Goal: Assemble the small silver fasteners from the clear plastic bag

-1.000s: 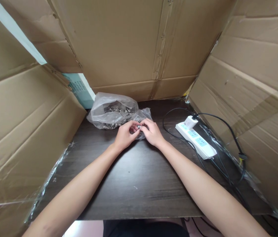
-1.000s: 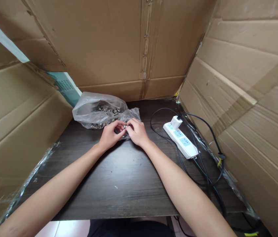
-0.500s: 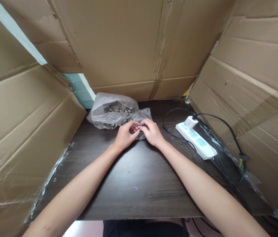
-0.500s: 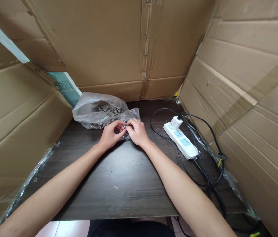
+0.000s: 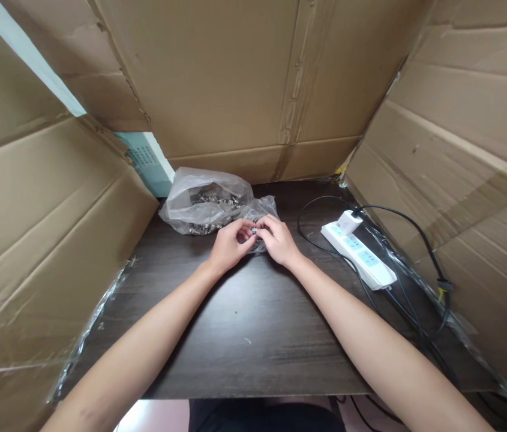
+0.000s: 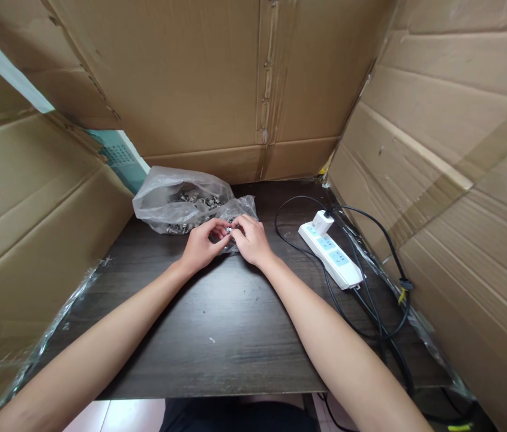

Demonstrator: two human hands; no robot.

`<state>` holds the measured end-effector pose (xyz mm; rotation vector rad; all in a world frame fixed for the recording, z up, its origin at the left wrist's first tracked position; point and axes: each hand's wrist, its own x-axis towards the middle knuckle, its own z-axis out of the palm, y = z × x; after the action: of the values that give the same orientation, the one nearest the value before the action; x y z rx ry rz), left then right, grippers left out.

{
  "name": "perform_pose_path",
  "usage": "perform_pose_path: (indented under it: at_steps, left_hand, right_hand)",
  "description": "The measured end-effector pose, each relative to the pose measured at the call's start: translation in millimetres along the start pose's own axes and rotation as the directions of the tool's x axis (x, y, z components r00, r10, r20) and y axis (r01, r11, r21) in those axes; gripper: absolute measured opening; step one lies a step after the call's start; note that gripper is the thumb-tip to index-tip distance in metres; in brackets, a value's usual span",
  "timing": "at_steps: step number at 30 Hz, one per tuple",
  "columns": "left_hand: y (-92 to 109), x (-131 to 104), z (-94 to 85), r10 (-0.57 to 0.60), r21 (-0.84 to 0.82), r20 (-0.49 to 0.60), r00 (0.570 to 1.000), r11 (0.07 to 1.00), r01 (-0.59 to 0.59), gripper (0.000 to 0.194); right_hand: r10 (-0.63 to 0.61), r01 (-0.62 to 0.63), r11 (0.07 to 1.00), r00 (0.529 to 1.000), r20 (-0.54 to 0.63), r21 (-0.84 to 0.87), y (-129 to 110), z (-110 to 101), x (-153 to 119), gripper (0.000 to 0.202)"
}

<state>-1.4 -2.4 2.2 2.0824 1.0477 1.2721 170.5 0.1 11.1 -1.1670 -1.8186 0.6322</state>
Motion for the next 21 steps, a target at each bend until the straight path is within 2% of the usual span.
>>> perform_pose_path:
  at_steps: [3,10,16,21]
  left_hand:
    - [0.2,0.2,0.1,-0.002,0.006,-0.006,1.000,1.000,0.002,0.016]
    - [0.6,0.1,0.4,0.006,0.006,-0.012,1.000,1.000,-0.006,0.016]
    - [0.5,0.1,0.0,0.004,0.006,-0.008,1.000,1.000,-0.004,0.017]
    - [1.1,0.0,0.0,-0.014,-0.004,-0.003,1.000,1.000,0.014,0.016]
  right_hand:
    - [-0.009,0.009,1.000,1.000,0.001,-0.005,0.9,0.8,-0.1,0.009]
    - [-0.024,0.024,0.999,1.000,0.011,-0.049,0.2,1.6,-0.6,0.030]
    - [-0.011,0.012,0.999,1.000,0.013,-0.032,0.4,0.4,-0.5,0.010]
    - [-0.020,0.020,0.999,1.000,0.004,-0.035,1.8,1.4,-0.4,0.011]
